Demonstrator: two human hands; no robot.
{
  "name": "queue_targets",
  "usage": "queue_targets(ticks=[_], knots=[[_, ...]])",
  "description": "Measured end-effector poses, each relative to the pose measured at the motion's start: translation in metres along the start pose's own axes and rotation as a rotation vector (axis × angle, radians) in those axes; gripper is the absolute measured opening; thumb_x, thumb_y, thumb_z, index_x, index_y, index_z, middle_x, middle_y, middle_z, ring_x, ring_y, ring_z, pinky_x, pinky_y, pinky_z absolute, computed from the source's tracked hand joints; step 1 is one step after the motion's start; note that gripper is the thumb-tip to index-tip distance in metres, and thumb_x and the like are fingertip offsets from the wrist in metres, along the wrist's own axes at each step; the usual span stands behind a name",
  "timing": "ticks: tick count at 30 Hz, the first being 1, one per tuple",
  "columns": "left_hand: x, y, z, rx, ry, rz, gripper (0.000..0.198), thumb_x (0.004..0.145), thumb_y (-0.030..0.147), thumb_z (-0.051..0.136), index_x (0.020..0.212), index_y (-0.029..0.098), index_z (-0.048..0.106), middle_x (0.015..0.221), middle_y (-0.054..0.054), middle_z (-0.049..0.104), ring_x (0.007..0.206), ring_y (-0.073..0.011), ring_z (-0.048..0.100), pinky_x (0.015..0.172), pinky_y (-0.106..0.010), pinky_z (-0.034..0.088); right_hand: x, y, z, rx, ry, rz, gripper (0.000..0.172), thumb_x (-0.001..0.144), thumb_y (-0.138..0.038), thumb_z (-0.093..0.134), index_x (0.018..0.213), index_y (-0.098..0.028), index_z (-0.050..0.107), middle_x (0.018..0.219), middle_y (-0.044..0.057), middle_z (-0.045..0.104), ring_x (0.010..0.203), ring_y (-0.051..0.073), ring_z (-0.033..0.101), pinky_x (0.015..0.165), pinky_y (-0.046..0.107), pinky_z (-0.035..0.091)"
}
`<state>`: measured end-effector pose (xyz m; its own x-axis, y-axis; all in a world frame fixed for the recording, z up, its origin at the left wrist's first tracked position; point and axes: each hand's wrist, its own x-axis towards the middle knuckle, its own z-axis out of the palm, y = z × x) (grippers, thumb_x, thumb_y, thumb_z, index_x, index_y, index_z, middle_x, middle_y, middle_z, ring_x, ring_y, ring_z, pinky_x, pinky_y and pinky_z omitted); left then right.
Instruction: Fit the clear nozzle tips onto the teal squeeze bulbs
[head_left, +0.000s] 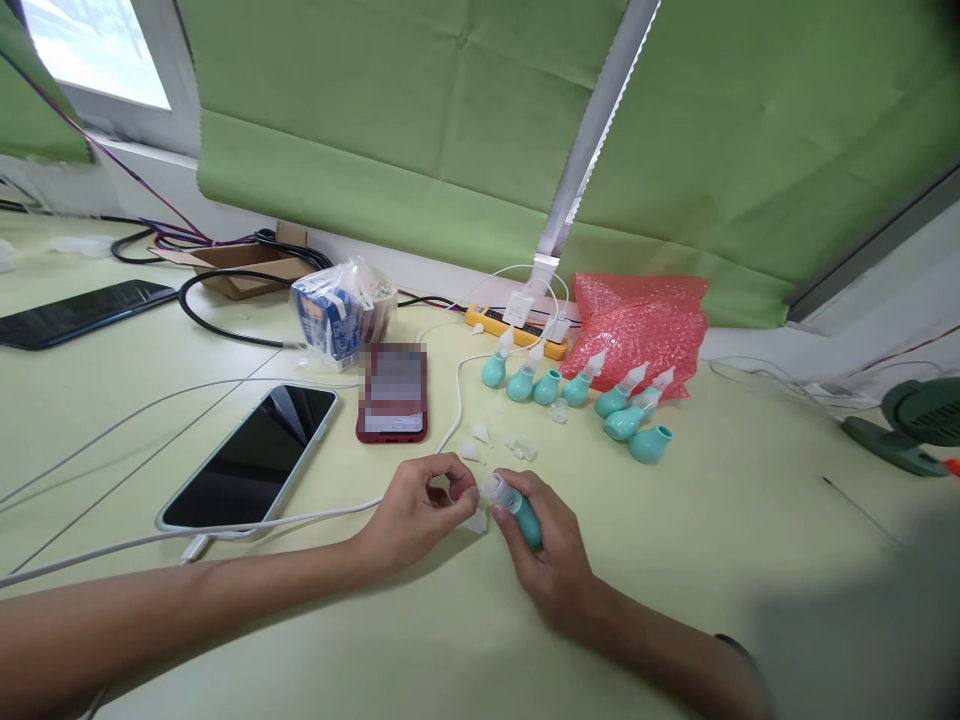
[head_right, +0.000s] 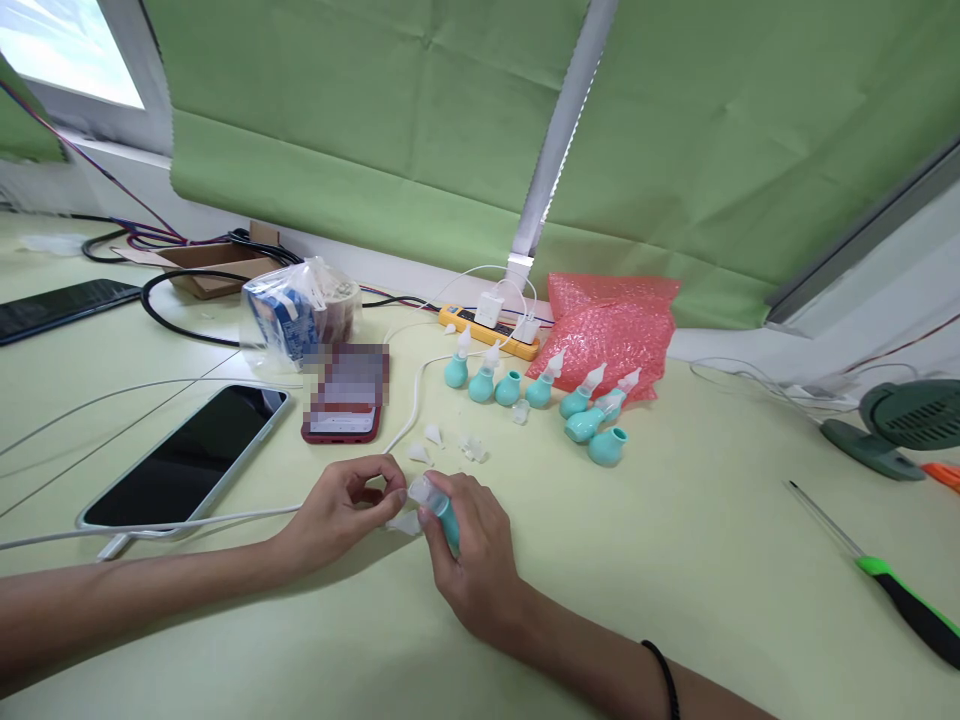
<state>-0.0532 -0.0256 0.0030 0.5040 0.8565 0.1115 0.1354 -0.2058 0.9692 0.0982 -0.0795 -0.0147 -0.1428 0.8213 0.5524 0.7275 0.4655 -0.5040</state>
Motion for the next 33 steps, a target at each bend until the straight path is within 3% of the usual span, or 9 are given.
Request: queue_targets(ticks=[10,19,25,28,33], knots=[[0.002,0.0008,0.0002,-0.037,-0.004,-0.033,0.01,0.067,0.02,0.049,0.061,0.012,0.051,0.06,0.001,0.049,0.052,-0.0081,0.044,0.048,-0.019,0.039,0.0003,0.0004,0.001,-0.031,0.019,0.016,0.022,0.081,-0.018,0.042,0.103,-0.019,0.044,0.086,0.006,0.056,0.078,0.017,0.052,0.067,0.031,0.043],[0.0025,-0.0002,-0.0018,-0.14,-0.082,-0.059,0.014,0.071,0.025,0.052,0.066,0.011,0.054,0.063,0.0,0.052,0.054,-0.0093,0.049,0.051,-0.02,0.042,0.0022,-0.0006,-0.0015,0.135,-0.041,0.081,0.022,0.082,-0.02,0.04,0.104,-0.02,0.044,0.089,0.004,0.056,0.08,0.015,0.054,0.07,0.026,0.044],[0.0012,0.0028,-0.0028,-0.119,-0.133,-0.042,0.024,0.074,0.027,0.051,0.092,0.012,0.058,0.078,-0.004,0.058,0.063,-0.0117,0.051,0.056,-0.022,0.042,0.0047,-0.004,-0.0043,0.224,-0.075,0.134,0.021,0.083,-0.021,0.039,0.103,-0.02,0.044,0.091,0.004,0.057,0.081,0.014,0.054,0.072,0.026,0.044],[0.0011,0.0022,-0.0029,-0.045,-0.163,0.0,0.023,0.075,0.029,0.051,0.086,0.013,0.063,0.078,-0.005,0.06,0.066,-0.013,0.051,0.056,-0.021,0.04,0.005,-0.004,-0.0042,0.244,-0.079,0.146,0.02,0.083,-0.021,0.039,0.103,-0.02,0.044,0.091,0.004,0.057,0.081,0.014,0.054,0.073,0.026,0.044],[0.0018,-0.0026,-0.0026,-0.014,-0.081,0.035,0.022,0.073,0.031,0.054,0.074,0.013,0.065,0.068,-0.004,0.058,0.062,-0.0126,0.05,0.055,-0.021,0.039,0.004,-0.0026,-0.0038,0.196,-0.058,0.148,0.022,0.082,-0.022,0.04,0.104,-0.02,0.044,0.087,0.003,0.058,0.078,0.014,0.054,0.07,0.025,0.045]])
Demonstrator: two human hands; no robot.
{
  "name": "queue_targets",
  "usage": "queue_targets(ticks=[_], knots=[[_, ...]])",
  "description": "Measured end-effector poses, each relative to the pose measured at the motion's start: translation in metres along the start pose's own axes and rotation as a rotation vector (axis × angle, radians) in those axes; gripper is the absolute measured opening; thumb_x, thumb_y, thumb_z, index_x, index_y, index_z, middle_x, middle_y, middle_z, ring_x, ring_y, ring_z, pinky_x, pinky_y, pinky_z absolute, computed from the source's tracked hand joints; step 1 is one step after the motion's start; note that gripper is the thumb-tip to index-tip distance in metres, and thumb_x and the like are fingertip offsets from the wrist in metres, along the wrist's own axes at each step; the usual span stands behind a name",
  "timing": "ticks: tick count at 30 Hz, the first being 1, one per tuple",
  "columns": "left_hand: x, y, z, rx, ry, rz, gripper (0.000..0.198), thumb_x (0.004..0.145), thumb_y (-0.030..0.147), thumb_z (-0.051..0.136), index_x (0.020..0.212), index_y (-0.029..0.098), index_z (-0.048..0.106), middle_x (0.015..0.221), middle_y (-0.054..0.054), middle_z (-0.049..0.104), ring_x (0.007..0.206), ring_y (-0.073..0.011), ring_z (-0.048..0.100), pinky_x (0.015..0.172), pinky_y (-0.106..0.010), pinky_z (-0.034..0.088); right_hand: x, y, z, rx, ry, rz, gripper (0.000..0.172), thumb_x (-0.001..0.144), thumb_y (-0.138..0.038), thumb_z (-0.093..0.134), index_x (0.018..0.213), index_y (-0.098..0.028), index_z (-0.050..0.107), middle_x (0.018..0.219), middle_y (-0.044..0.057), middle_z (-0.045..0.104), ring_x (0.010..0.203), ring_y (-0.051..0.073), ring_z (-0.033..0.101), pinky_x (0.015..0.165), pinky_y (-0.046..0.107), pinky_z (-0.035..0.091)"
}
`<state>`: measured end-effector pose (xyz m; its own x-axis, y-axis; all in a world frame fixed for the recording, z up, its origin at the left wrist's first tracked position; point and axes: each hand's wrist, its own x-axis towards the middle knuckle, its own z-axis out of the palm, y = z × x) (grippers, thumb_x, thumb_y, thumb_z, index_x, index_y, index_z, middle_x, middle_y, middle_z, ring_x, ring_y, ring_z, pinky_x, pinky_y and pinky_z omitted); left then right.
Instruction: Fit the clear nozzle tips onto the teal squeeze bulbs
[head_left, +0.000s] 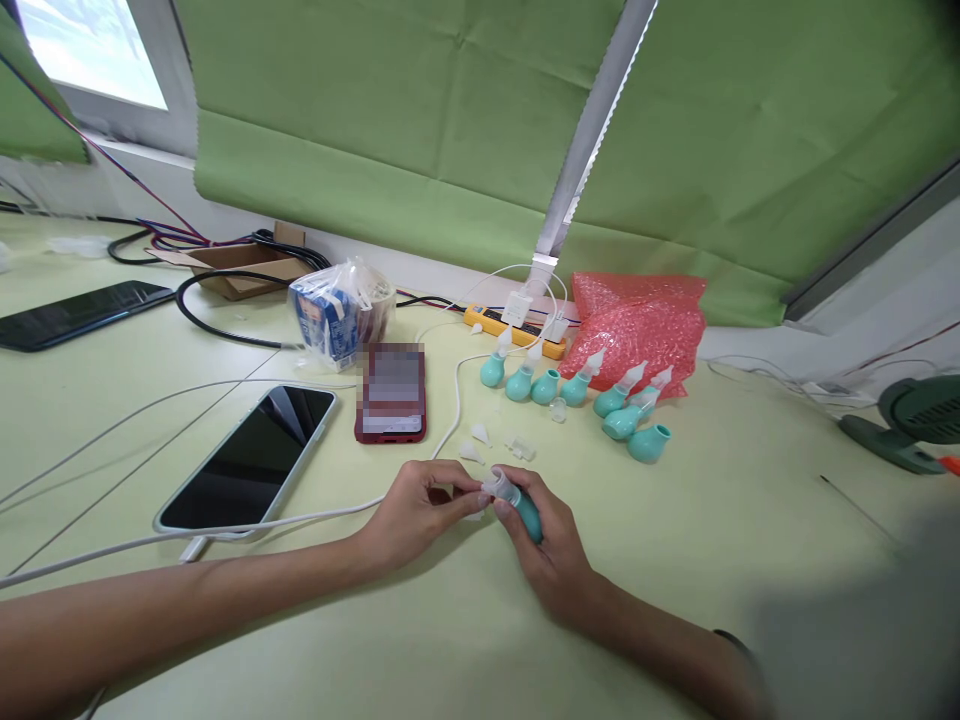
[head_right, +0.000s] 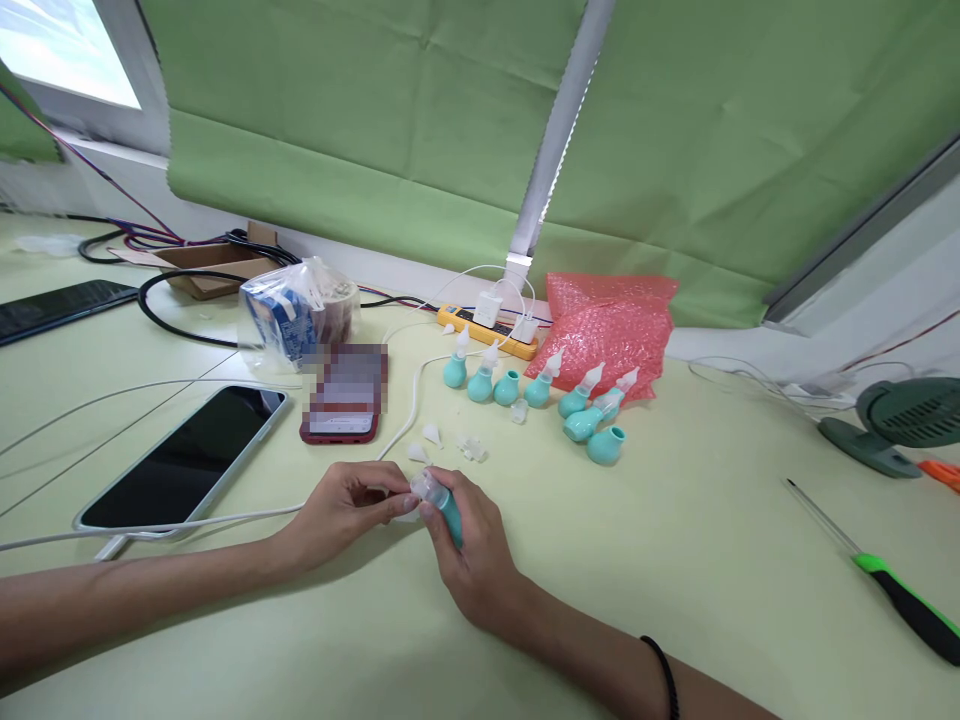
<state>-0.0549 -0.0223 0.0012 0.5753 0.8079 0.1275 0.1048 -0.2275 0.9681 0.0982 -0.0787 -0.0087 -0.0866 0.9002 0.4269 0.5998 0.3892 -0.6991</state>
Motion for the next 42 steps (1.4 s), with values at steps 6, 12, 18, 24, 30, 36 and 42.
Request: queue_targets(ticks=[6,12,18,24,30,36,42], knots=[[-0.001,0.001,0.001,-0.012,0.042,0.001,0.019,0.071,0.03,0.056,0.067,0.012,0.062,0.063,-0.002,0.056,0.057,-0.0106,0.048,0.052,-0.02,0.038,-0.001,0.002,0.001,0.006,0.061,0.029,0.021,0.082,-0.024,0.041,0.102,-0.019,0.045,0.089,0.004,0.057,0.081,0.015,0.054,0.073,0.027,0.044],[0.001,-0.002,0.002,0.019,0.096,-0.041,0.019,0.069,0.03,0.057,0.067,0.012,0.063,0.066,-0.004,0.058,0.058,-0.0114,0.048,0.052,-0.021,0.038,0.0,0.006,0.002,0.143,0.135,0.148,0.021,0.083,-0.027,0.041,0.101,-0.018,0.044,0.088,0.004,0.057,0.079,0.015,0.054,0.072,0.027,0.044],[0.003,-0.007,0.002,-0.052,0.162,-0.129,0.032,0.068,0.033,0.059,0.091,0.011,0.063,0.063,-0.002,0.056,0.054,-0.0102,0.047,0.049,-0.021,0.04,-0.001,0.004,0.001,0.213,0.063,0.148,0.023,0.083,-0.03,0.041,0.103,-0.019,0.044,0.083,0.003,0.056,0.073,0.014,0.054,0.068,0.027,0.045],[0.004,-0.009,0.002,-0.157,0.14,-0.121,0.025,0.07,0.029,0.056,0.088,0.012,0.058,0.07,-0.002,0.055,0.06,-0.0118,0.051,0.053,-0.023,0.046,0.002,0.0,0.0,0.183,-0.033,0.105,0.025,0.085,-0.028,0.035,0.107,-0.019,0.043,0.075,0.001,0.054,0.072,0.012,0.053,0.067,0.025,0.044],[-0.002,0.005,0.0,-0.15,0.132,-0.024,0.017,0.074,0.027,0.05,0.084,0.014,0.056,0.087,-0.005,0.058,0.084,-0.0165,0.053,0.073,-0.025,0.043,0.003,-0.003,-0.001,0.054,-0.057,0.106,0.018,0.073,-0.026,0.052,0.089,-0.017,0.049,0.075,0.001,0.056,0.067,0.013,0.052,0.063,0.024,0.043],[-0.007,0.009,-0.002,0.046,0.052,0.015,0.024,0.075,0.038,0.05,0.076,0.015,0.053,0.064,0.002,0.047,0.06,-0.0101,0.043,0.052,-0.019,0.034,0.0,-0.004,-0.002,0.066,-0.071,-0.033,0.021,0.067,-0.023,0.059,0.085,-0.018,0.049,0.074,0.001,0.057,0.065,0.013,0.053,0.061,0.025,0.043],[-0.01,0.004,0.001,0.36,-0.143,0.094,0.034,0.075,0.04,0.045,0.053,0.015,0.039,0.045,0.006,0.029,0.044,-0.006,0.025,0.042,-0.019,0.02,-0.004,0.002,-0.001,0.092,-0.115,-0.208,0.022,0.064,-0.017,0.058,0.08,-0.02,0.042,0.07,0.0,0.051,0.061,0.012,0.05,0.056,0.024,0.042]])
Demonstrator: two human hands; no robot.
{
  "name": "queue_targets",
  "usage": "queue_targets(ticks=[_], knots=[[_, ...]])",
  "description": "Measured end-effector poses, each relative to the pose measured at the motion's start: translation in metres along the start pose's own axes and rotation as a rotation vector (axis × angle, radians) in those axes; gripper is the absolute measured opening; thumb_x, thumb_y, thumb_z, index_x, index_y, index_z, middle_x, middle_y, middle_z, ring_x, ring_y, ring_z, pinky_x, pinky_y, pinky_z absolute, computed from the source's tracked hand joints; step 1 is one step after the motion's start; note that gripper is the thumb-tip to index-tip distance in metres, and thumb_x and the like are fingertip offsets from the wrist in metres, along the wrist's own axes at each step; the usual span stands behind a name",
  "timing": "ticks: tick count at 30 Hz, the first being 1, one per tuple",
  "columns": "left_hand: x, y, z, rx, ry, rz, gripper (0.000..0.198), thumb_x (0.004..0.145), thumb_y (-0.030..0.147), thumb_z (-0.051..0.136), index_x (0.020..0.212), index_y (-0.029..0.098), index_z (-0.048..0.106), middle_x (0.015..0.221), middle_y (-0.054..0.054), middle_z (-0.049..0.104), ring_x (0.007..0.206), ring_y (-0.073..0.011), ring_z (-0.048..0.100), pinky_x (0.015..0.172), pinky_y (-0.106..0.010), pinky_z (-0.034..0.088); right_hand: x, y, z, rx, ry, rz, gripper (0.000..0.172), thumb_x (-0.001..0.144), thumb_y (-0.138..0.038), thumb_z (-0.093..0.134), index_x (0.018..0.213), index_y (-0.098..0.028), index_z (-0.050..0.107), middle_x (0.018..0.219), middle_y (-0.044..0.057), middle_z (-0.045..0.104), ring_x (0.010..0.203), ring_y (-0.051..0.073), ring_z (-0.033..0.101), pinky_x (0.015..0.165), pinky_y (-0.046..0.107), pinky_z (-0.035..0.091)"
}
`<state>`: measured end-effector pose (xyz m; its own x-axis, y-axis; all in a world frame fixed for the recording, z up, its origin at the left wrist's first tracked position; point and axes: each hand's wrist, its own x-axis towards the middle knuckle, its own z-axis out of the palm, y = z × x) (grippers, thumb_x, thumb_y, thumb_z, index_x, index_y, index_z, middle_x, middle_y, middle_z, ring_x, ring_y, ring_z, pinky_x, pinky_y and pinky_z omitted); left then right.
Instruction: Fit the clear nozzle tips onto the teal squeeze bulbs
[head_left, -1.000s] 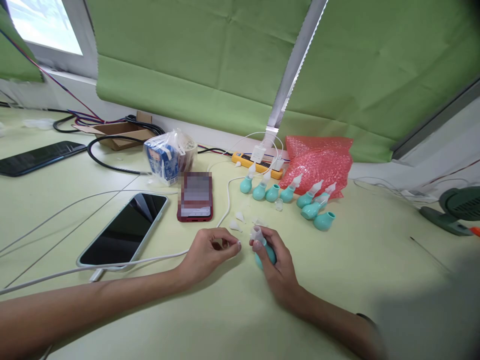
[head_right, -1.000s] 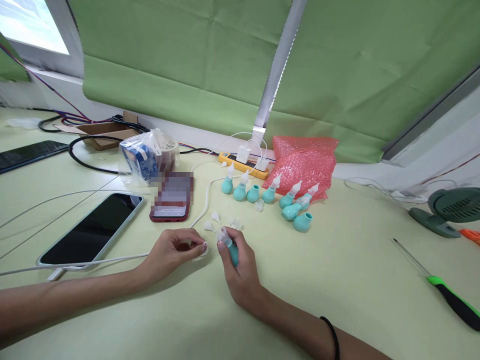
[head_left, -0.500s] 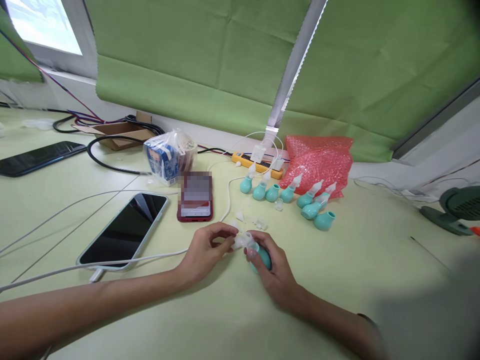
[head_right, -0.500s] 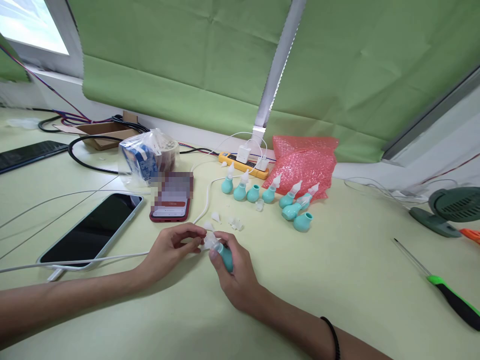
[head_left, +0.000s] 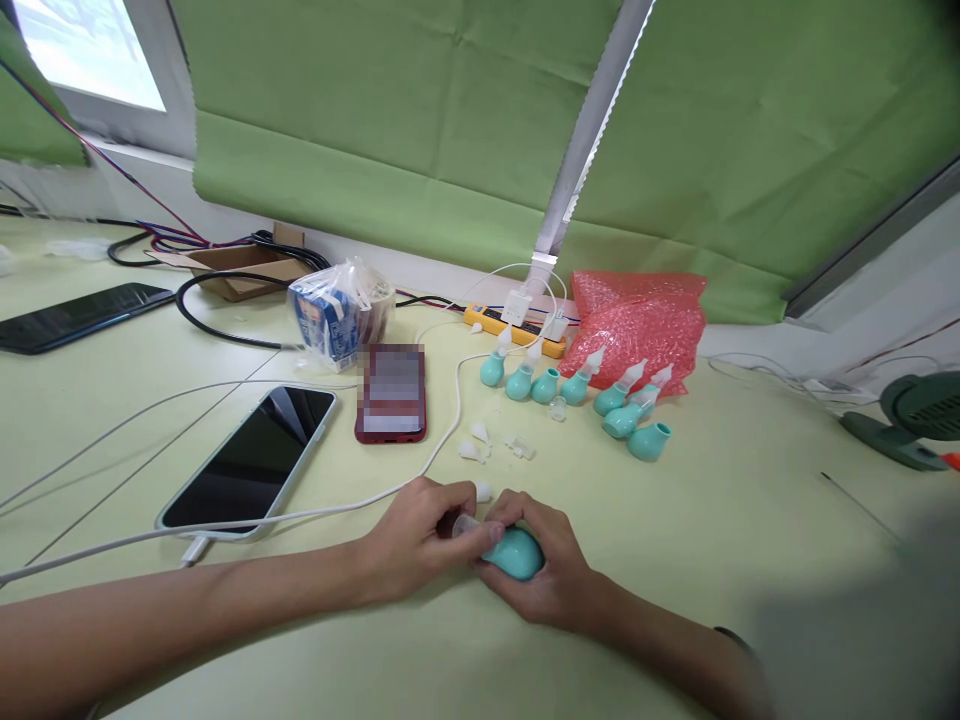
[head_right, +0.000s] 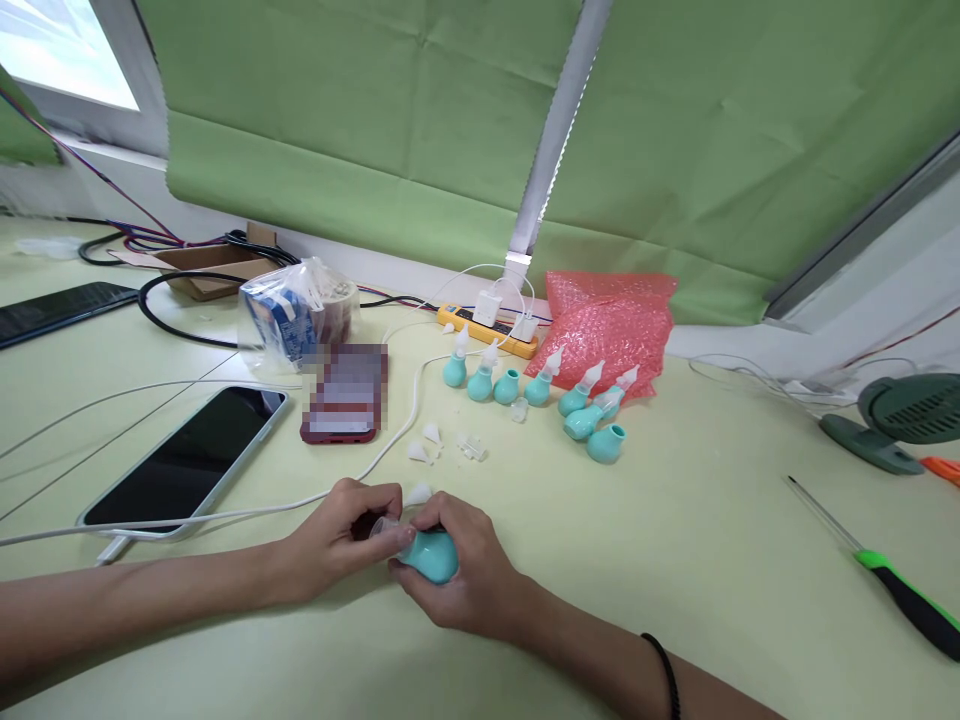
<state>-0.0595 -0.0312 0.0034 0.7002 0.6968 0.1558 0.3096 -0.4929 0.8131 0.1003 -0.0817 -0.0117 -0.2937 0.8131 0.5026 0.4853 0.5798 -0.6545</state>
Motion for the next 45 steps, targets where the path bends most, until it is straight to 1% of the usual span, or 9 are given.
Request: queue_targets(ticks=[4,10,16,21,26,32,36,41,45], knots=[[-0.003,0.001,0.0,0.192,-0.032,0.094,0.032,0.078,0.038,0.04,0.056,0.015,0.038,0.046,0.006,0.03,0.042,-0.0061,0.025,0.043,-0.02,0.019,-0.001,0.001,0.001,-0.011,0.018,-0.115,0.025,0.063,-0.011,0.055,0.079,-0.021,0.039,0.068,0.0,0.049,0.059,0.012,0.048,0.054,0.024,0.041],[0.0,-0.003,-0.004,0.089,-0.12,0.177,0.032,0.085,0.03,0.026,0.057,0.016,0.031,0.049,0.006,0.026,0.044,-0.0063,0.023,0.045,-0.02,0.021,-0.003,-0.003,0.001,-0.002,0.027,-0.121,0.029,0.065,-0.013,0.058,0.082,-0.021,0.036,0.069,0.001,0.049,0.059,0.013,0.047,0.053,0.025,0.041],[0.005,-0.003,-0.004,-0.076,-0.138,0.044,0.041,0.086,0.037,0.026,0.051,0.014,0.027,0.05,0.005,0.018,0.047,-0.0065,0.018,0.044,-0.021,0.019,-0.003,-0.002,0.002,0.013,0.054,-0.175,0.03,0.067,-0.013,0.058,0.088,-0.022,0.038,0.07,0.001,0.049,0.06,0.013,0.047,0.053,0.025,0.042],[0.006,0.0,-0.004,-0.276,-0.188,-0.066,0.044,0.084,0.04,0.027,0.048,0.014,0.032,0.045,0.005,0.026,0.044,-0.006,0.023,0.042,-0.02,0.02,-0.002,-0.003,0.001,0.031,0.06,-0.226,0.034,0.067,-0.01,0.057,0.091,-0.023,0.038,0.07,0.001,0.048,0.062,0.014,0.048,0.054,0.026,0.043],[0.006,-0.002,-0.001,-0.465,-0.08,-0.188,0.045,0.083,0.04,0.026,0.047,0.014,0.037,0.038,0.005,0.028,0.039,-0.0057,0.025,0.04,-0.019,0.022,-0.001,-0.003,-0.002,0.107,0.083,-0.265,0.039,0.067,-0.003,0.053,0.096,-0.025,0.037,0.073,0.001,0.049,0.063,0.013,0.048,0.054,0.027,0.043],[0.007,-0.007,0.006,-0.317,0.111,-0.114,0.022,0.075,0.036,0.049,0.079,0.014,0.053,0.059,0.003,0.046,0.051,-0.0075,0.039,0.048,-0.018,0.033,0.01,0.012,-0.011,0.069,0.299,-0.145,0.028,0.067,-0.007,0.056,0.087,-0.021,0.043,0.072,0.002,0.051,0.067,0.014,0.051,0.059,0.031,0.044],[0.007,-0.009,0.008,-0.16,0.143,-0.127,0.019,0.069,0.02,0.054,0.088,0.017,0.053,0.072,0.0,0.055,0.059,-0.0102,0.049,0.051,-0.019,0.039,0.033,0.022,-0.045,-0.183,0.441,0.054,0.019,0.065,-0.019,0.061,0.079,-0.019,0.049,0.075,0.003,0.055,0.072,0.016,0.053,0.066,0.032,0.044],[0.004,-0.009,0.008,-0.03,0.163,-0.056,0.034,0.069,0.008,0.044,0.099,0.02,0.054,0.092,-0.003,0.057,0.074,-0.0127,0.055,0.053,-0.018,0.043,0.054,0.038,-0.1,-0.297,0.346,0.387,0.022,0.061,-0.029,0.062,0.077,-0.019,0.049,0.073,0.003,0.06,0.069,0.018,0.057,0.063,0.031,0.045],[0.003,-0.008,0.008,0.034,0.135,0.003,0.041,0.067,0.005,0.041,0.101,0.023,0.054,0.12,-0.005,0.045,0.073,-0.0112,0.057,0.051,-0.017,0.045,0.055,0.056,-0.122,-0.386,0.129,0.494,0.024,0.058,-0.028,0.063,0.076,-0.018,0.052,0.07,0.002,0.061,0.067,0.018,0.058,0.06,0.029,0.047]])
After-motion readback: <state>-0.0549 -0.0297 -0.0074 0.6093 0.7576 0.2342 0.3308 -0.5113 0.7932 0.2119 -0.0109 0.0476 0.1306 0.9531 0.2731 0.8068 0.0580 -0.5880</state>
